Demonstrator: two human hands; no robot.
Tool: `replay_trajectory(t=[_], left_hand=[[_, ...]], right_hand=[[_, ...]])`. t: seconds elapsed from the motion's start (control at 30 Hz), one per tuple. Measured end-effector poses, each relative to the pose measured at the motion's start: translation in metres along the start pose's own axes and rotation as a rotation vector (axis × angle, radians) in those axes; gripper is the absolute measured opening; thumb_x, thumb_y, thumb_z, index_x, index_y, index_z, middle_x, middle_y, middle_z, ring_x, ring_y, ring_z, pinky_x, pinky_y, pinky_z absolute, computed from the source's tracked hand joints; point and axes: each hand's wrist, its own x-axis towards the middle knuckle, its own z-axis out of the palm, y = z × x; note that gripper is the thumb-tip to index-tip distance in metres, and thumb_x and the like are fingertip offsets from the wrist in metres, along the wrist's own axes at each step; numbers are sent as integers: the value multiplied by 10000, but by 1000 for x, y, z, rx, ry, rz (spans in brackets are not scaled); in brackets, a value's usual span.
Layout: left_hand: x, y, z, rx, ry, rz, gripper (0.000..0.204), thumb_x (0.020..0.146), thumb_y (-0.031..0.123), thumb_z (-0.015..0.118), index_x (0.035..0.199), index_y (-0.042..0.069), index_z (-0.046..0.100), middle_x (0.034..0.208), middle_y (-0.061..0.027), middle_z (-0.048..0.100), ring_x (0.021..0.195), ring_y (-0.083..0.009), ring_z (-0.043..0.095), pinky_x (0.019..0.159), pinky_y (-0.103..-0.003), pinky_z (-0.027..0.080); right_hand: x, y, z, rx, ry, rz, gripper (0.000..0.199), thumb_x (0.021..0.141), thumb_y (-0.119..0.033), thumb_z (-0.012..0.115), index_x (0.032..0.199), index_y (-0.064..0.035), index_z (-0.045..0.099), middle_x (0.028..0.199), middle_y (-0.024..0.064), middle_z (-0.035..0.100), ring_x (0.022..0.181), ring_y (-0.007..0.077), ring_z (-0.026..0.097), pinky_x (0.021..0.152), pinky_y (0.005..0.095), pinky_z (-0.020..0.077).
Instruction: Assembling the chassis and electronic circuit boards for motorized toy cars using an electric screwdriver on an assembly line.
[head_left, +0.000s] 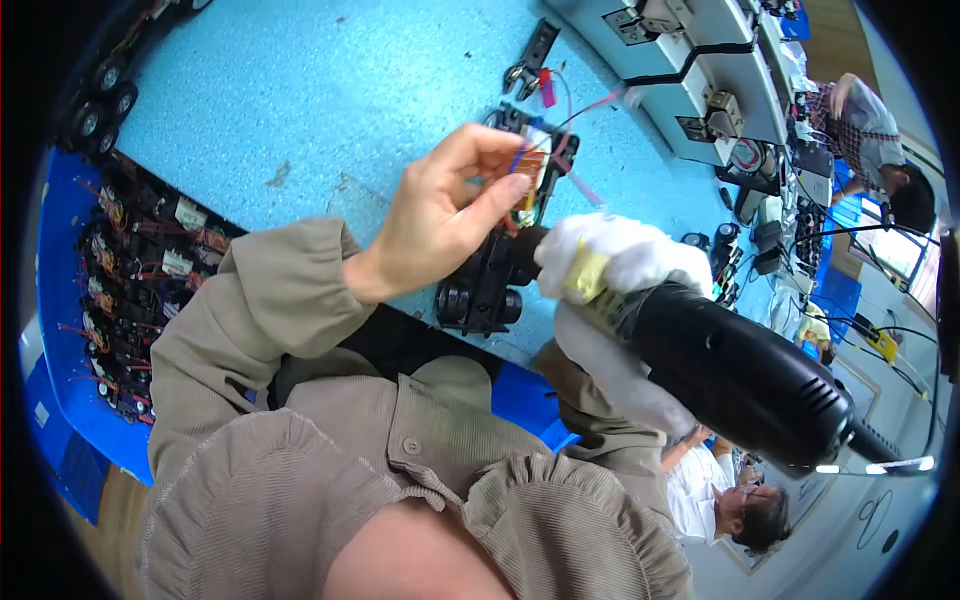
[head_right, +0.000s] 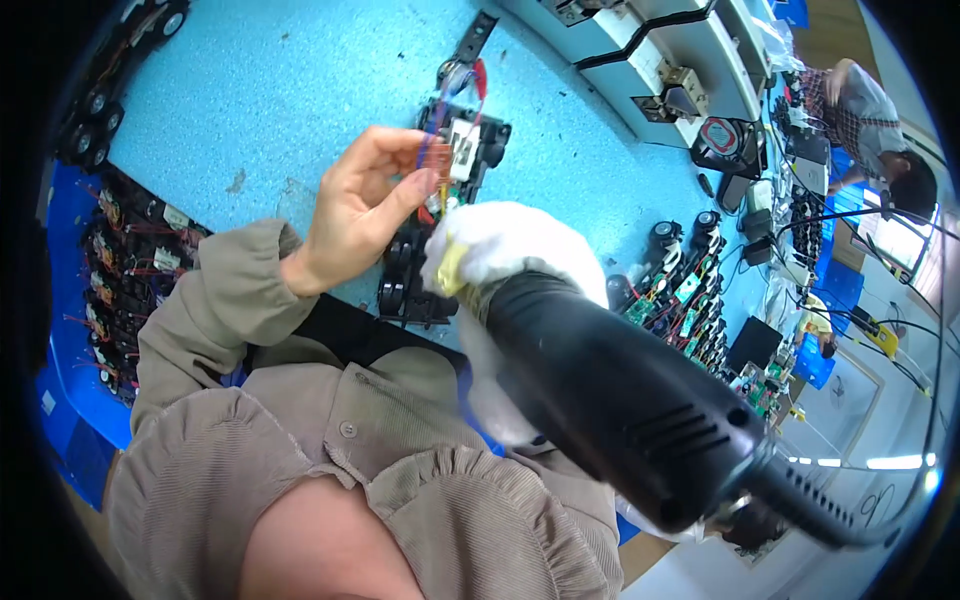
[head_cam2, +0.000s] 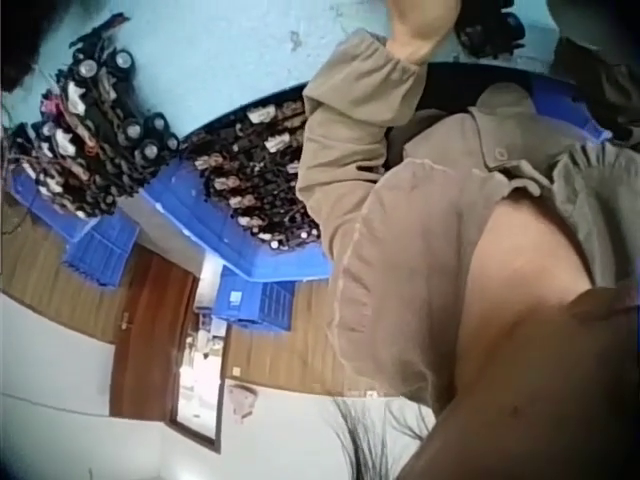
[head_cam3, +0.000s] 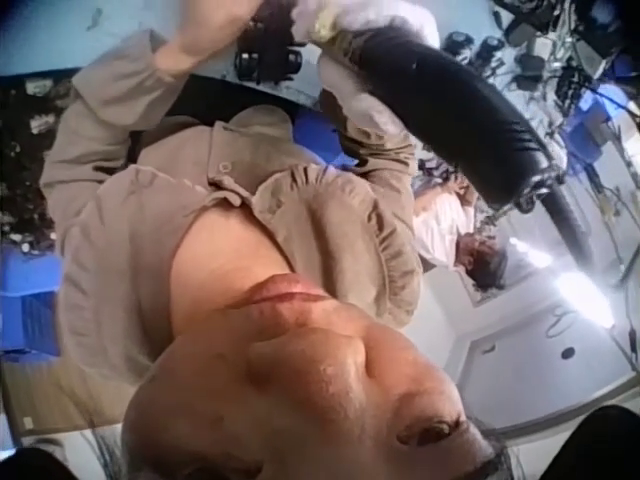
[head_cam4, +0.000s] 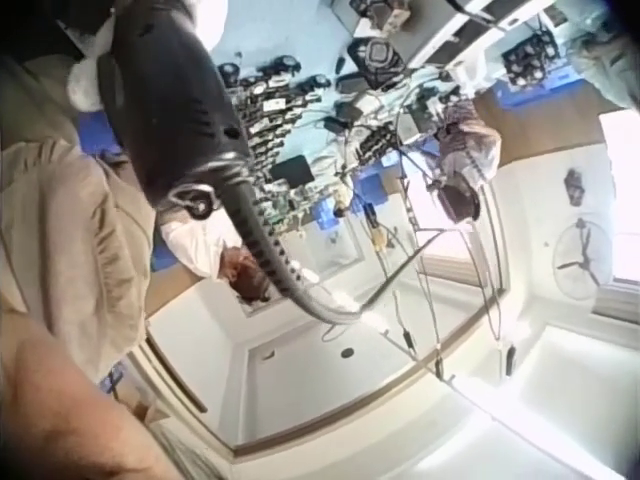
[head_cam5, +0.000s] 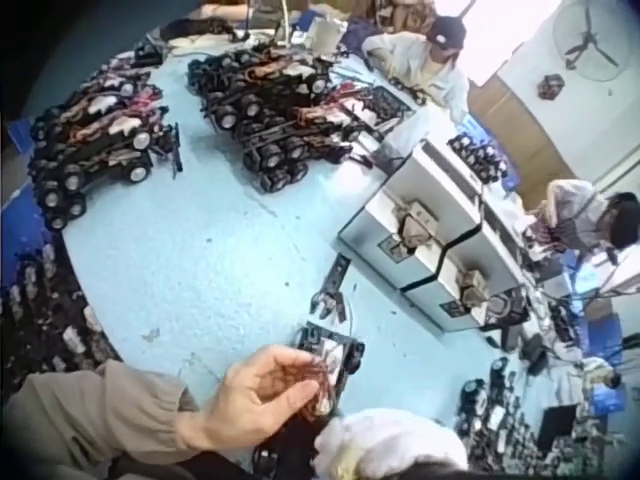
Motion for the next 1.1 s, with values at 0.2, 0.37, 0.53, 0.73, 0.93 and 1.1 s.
replay_trajectory(t=[0.2,0.37,0.53,0.73,0.93,1.1], left_hand=[[1,2,-4,-45,28,-94,228,886,-13,534,1099,-41,460,1025,-106,587,934,-120,560,787,-265,483],[1,2,-9,-44,32,-168,231,876,-14,550,1085,-45,459,998,-112,590,907,-113,566,769,-252,484],[-1,4,-12,-53,12,-250,243,845,25,610,1055,-30,501,965,-94,597,838,-101,567,716,-240,481],[-5,27,-29,567,-180,18,397,729,112,744,1071,20,565,1036,-91,568,906,-165,543,750,-296,459],[3,13,-18,704,-285,265,532,601,145,802,1075,44,581,1089,-88,526,993,-239,490,846,-342,408],[4,12,-22,712,-304,254,511,594,129,794,1050,52,578,1104,-78,516,1002,-250,480,877,-358,388]], right_hand=[[56,-16,-37,-141,-110,-180,743,702,-753,491,898,-38,540,669,84,545,535,216,546,515,364,468],[153,17,-101,-811,183,-441,775,724,-817,348,753,-69,548,569,34,490,494,172,536,534,330,492],[159,36,-122,-578,87,-266,696,762,-750,374,797,-75,540,622,34,502,541,177,554,581,311,512],[119,37,-84,-704,641,-497,621,757,-689,435,858,-83,521,661,36,504,556,172,555,589,310,522],[35,-67,-48,27,319,-85,705,659,-769,527,819,-83,501,606,39,514,490,162,518,489,297,439],[-8,-60,-18,17,257,-80,797,629,-824,503,866,-63,513,632,30,523,494,178,528,496,326,444]])
